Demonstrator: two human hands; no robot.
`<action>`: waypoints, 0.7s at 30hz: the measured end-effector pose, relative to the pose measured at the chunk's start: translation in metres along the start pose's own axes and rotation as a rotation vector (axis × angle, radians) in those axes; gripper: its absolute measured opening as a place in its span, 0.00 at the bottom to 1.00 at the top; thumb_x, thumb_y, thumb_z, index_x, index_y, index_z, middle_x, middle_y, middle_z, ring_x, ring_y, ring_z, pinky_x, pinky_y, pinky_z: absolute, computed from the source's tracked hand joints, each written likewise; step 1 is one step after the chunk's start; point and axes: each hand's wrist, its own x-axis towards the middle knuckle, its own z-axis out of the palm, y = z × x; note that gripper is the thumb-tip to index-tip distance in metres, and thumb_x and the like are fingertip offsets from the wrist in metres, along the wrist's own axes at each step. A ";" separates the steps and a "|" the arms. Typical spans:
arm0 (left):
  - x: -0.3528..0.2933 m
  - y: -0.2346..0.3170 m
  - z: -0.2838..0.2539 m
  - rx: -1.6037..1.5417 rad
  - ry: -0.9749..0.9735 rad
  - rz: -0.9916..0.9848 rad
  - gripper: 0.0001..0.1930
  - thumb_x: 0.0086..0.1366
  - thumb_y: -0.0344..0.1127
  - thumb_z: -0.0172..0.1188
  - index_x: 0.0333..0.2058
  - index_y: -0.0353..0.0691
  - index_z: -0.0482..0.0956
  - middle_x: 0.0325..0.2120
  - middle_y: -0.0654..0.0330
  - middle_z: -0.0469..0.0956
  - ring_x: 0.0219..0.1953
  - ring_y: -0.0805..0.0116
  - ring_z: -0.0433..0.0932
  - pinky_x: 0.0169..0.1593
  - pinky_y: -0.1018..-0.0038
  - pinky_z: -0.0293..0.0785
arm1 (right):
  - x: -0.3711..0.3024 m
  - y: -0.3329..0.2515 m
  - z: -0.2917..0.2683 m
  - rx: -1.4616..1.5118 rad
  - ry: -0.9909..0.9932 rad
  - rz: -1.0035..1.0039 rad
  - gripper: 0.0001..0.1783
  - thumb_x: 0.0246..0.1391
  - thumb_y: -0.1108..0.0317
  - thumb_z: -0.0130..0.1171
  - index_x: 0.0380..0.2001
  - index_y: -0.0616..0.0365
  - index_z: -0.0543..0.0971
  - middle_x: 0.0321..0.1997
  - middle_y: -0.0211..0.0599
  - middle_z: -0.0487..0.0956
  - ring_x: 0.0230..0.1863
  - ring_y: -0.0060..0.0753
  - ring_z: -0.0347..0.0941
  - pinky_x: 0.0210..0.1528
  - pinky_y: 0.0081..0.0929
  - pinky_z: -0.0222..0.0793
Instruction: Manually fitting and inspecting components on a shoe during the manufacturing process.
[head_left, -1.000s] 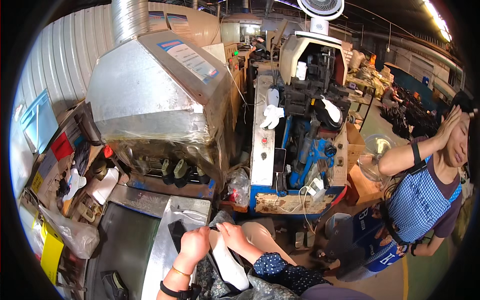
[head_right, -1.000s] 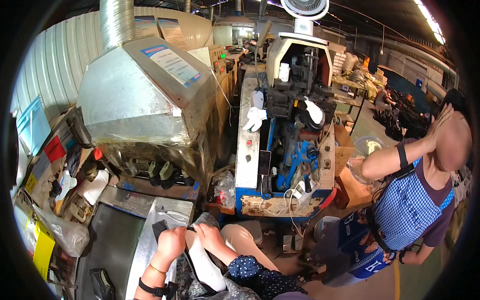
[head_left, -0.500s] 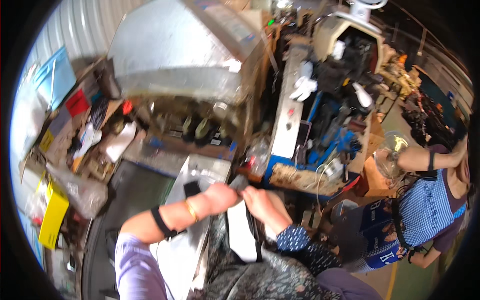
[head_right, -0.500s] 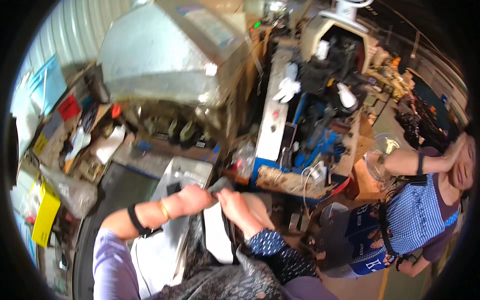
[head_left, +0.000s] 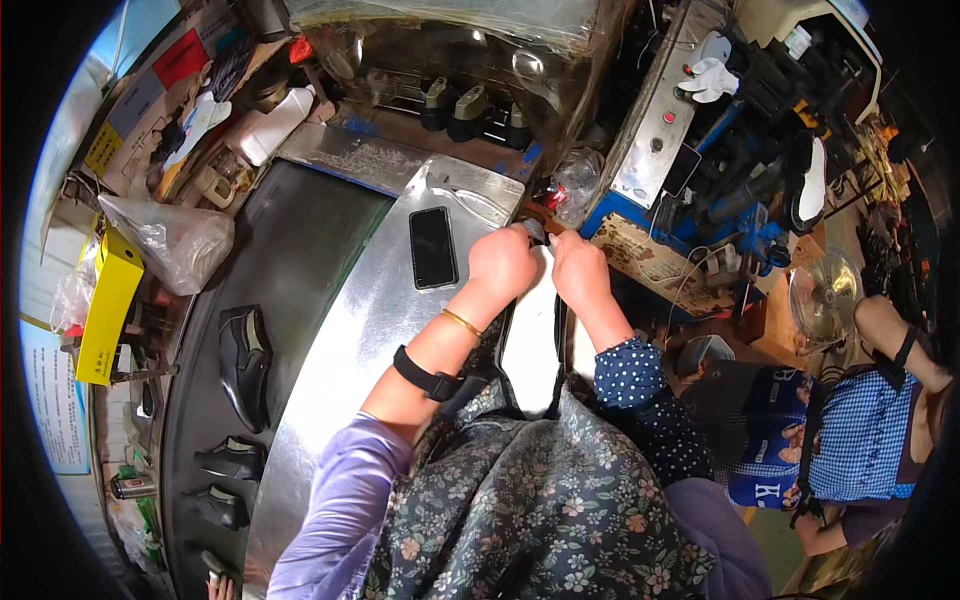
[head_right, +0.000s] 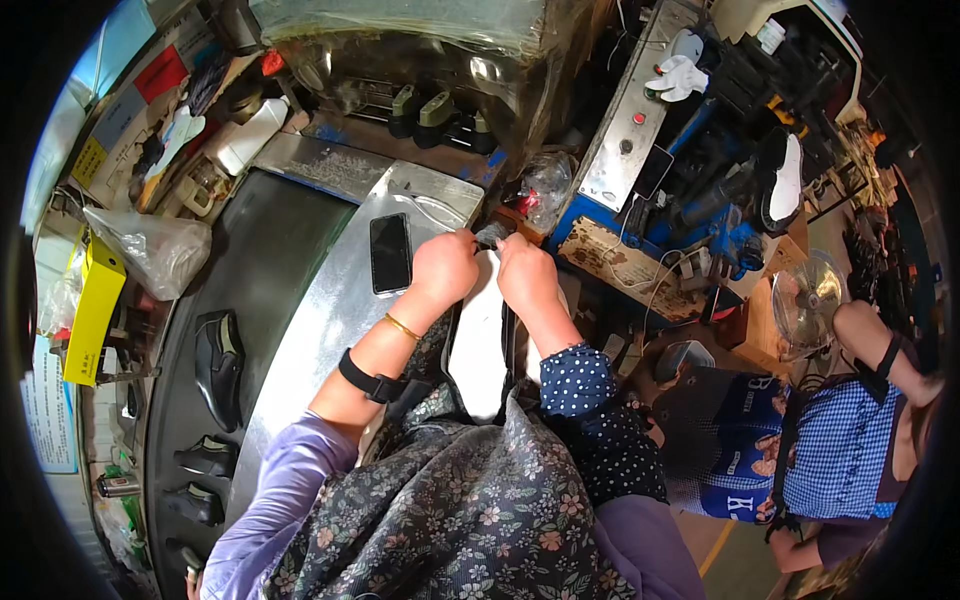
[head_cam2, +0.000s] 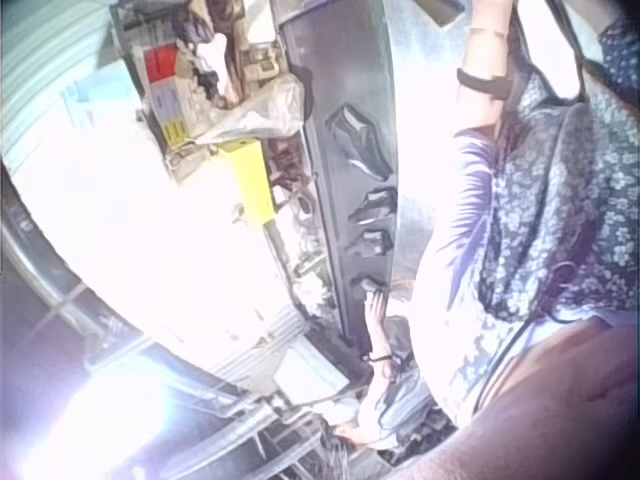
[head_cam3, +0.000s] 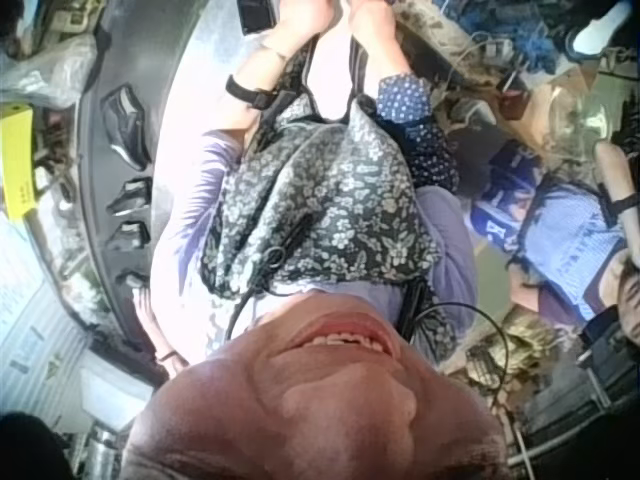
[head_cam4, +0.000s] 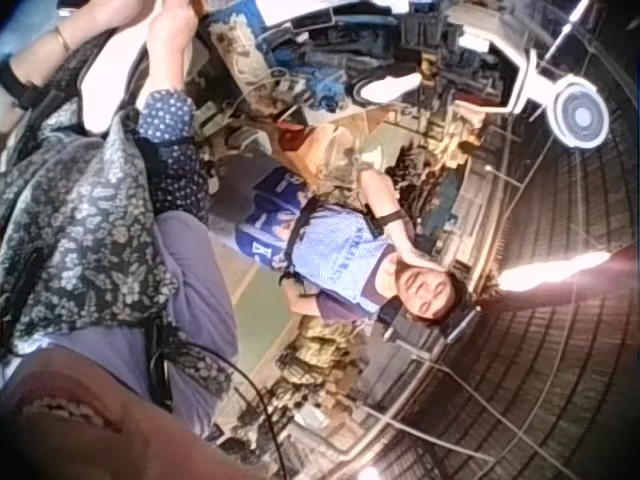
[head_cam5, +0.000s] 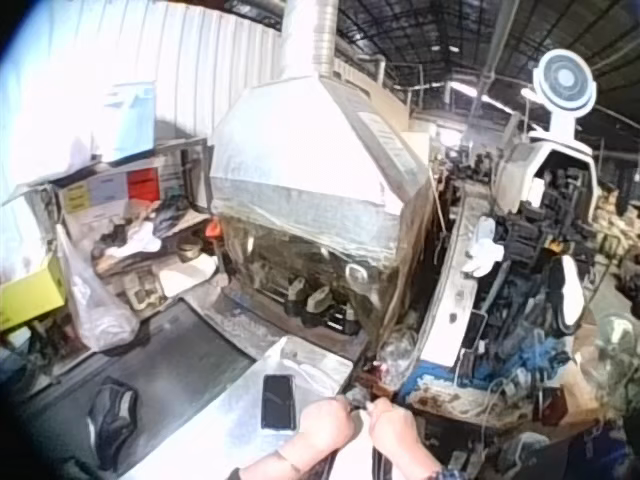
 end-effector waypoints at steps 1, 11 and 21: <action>0.001 0.001 0.000 -0.137 0.028 -0.109 0.12 0.63 0.39 0.57 0.36 0.39 0.85 0.32 0.45 0.83 0.37 0.43 0.82 0.41 0.56 0.78 | -0.002 0.002 0.000 0.019 0.012 0.043 0.13 0.65 0.63 0.55 0.31 0.62 0.75 0.25 0.58 0.78 0.30 0.66 0.76 0.33 0.55 0.71; -0.024 0.008 0.006 -0.326 0.346 0.092 0.10 0.64 0.38 0.63 0.32 0.37 0.82 0.26 0.51 0.80 0.31 0.49 0.79 0.36 0.61 0.74 | -0.011 0.003 -0.004 0.318 0.054 0.349 0.14 0.65 0.61 0.56 0.31 0.62 0.77 0.28 0.58 0.78 0.33 0.65 0.76 0.33 0.49 0.70; -0.025 -0.001 0.007 -0.930 0.140 -0.219 0.11 0.64 0.37 0.66 0.35 0.33 0.82 0.29 0.58 0.83 0.31 0.70 0.79 0.38 0.70 0.74 | -0.001 -0.011 -0.027 0.357 -0.065 0.051 0.14 0.60 0.59 0.61 0.29 0.60 0.77 0.28 0.50 0.79 0.34 0.57 0.77 0.35 0.48 0.71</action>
